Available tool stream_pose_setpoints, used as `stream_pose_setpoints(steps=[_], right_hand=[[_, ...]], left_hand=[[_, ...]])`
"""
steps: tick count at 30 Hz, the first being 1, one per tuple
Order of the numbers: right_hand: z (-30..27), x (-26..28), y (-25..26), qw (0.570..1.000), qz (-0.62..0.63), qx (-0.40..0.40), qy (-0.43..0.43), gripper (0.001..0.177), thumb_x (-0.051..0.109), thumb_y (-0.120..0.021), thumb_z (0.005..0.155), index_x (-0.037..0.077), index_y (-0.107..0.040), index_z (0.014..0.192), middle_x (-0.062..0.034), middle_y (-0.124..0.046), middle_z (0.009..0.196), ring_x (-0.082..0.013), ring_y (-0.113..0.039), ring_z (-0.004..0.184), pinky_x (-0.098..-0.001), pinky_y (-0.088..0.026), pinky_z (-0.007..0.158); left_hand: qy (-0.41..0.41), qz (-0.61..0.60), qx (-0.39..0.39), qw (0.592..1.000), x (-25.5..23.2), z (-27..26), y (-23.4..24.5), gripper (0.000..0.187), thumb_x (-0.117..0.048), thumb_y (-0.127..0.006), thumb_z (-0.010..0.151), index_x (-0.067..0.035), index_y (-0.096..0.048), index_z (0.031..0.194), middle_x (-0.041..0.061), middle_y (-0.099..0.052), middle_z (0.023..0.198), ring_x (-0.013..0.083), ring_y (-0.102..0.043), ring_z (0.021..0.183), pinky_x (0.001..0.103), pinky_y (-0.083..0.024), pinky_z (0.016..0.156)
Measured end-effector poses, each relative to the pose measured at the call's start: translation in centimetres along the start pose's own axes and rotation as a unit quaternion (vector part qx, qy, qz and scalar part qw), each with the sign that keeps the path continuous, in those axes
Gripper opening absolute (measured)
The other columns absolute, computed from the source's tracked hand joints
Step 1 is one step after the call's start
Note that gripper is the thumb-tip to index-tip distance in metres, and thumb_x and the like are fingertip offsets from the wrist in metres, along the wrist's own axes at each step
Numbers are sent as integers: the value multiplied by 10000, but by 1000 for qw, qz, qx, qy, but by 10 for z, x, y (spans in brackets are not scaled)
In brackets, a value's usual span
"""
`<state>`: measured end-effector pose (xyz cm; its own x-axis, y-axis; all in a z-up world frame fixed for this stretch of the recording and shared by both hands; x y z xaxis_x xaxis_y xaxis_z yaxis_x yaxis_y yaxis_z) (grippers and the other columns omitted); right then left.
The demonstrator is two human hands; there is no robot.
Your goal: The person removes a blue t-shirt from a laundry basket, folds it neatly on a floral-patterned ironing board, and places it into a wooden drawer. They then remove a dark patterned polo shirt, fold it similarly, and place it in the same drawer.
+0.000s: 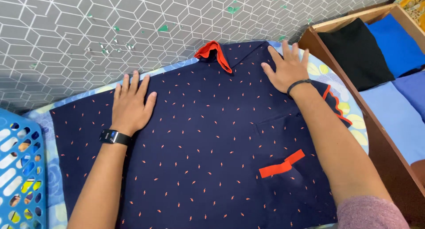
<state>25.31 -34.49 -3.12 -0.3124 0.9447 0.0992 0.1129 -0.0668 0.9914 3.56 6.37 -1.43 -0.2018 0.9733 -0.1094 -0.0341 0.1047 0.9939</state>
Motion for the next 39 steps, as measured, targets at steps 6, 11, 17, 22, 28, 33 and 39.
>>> stream_pose_setpoints(steps=[6,11,17,22,28,33,39], right_hand=[[22,44,4,938,-62,-257,225,560,347,-759,871,226,-615,1398,-62,-583,1393,-285,-648,1207,-434,-531,933],[60,47,-4,956,21,-212,199,299,348,-732,937,318,-711,1233,22,-585,1379,-261,-659,1205,-400,-560,953],[65,61,20,886,396,-181,158,179,0,-475,998,138,-557,1077,7,-618,770,-184,-737,558,-265,-487,558],[105,37,-11,613,784,-95,20,75,189,-447,1102,201,-482,1037,-76,-661,868,-172,-607,613,-332,-562,531],[73,34,17,466,881,-17,76,198,110,-510,1110,184,-492,926,-19,-578,897,-177,-571,769,-465,-615,825],[18,33,48,471,874,69,100,226,105,-519,1097,189,-446,901,-69,-631,1050,-269,-677,965,-576,-595,970],[-21,25,60,484,866,90,90,112,190,-558,1089,169,-527,983,-192,-697,1247,-338,-697,1128,-575,-576,1015]], left_hand=[[0,11,3,1000,-2,-2,-1,654,-564,-248,1088,-227,-306,1646,130,-230,1720,362,-162,1583,537,-94,1273],[-8,-9,-5,1000,-2,-3,0,654,-538,-278,1086,-199,-316,1643,160,-245,1709,390,-176,1573,547,-93,1267],[-56,-9,-79,995,2,0,-9,644,-490,-308,1064,-135,-361,1599,176,-290,1667,413,-210,1533,566,-159,1218],[-87,-59,-98,990,14,0,-9,575,-391,-401,1061,-92,-427,1551,216,-341,1632,441,-251,1515,590,-190,1209],[-148,-131,-188,962,76,-4,-7,346,-40,-542,1039,33,-606,1371,259,-579,1442,411,-499,1390,508,-288,1241],[-138,0,-232,963,104,-23,10,311,-81,-642,949,-6,-705,1245,161,-680,1219,350,-618,1180,491,-477,1001],[-90,67,-183,977,124,-48,13,337,-85,-667,819,-85,-693,1156,156,-571,989,396,-572,954,500,-481,879]])
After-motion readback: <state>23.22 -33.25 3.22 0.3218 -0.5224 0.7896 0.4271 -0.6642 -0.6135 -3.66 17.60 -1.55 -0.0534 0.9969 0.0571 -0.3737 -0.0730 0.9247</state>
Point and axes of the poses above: each hand's wrist, its own z-axis towards the middle knuckle, its own y-axis out of the back of the hand, x = y × z, the point moved 4 cm from there along z, towards the middle knuckle
